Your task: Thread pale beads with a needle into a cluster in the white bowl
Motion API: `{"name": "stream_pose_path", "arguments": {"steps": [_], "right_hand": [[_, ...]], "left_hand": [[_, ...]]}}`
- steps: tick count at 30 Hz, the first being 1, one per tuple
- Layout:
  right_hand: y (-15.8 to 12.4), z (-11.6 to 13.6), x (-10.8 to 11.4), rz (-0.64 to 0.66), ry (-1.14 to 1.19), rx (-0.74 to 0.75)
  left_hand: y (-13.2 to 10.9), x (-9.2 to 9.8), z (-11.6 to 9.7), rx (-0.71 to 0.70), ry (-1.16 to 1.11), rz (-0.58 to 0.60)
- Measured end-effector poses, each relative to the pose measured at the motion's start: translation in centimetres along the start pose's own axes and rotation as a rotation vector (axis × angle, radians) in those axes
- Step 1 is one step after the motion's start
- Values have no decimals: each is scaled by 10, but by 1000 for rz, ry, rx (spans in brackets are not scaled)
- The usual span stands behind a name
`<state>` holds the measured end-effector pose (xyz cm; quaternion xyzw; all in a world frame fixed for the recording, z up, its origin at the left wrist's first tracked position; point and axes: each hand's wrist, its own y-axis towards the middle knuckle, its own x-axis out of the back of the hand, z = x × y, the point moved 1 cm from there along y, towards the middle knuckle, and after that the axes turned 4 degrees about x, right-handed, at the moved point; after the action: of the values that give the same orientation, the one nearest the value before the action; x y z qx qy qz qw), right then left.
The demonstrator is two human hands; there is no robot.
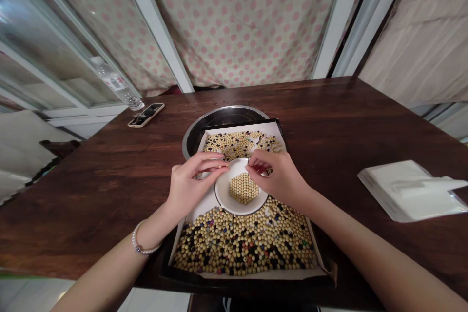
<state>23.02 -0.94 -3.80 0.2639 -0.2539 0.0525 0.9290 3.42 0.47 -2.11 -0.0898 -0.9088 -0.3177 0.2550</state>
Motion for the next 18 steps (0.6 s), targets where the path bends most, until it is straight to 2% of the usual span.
{"name": "stream_pose_path", "arguments": {"steps": [18], "right_hand": [[0,0,0,-2,-10,15]], "left_hand": [[0,0,0,-13,2,4]]}}
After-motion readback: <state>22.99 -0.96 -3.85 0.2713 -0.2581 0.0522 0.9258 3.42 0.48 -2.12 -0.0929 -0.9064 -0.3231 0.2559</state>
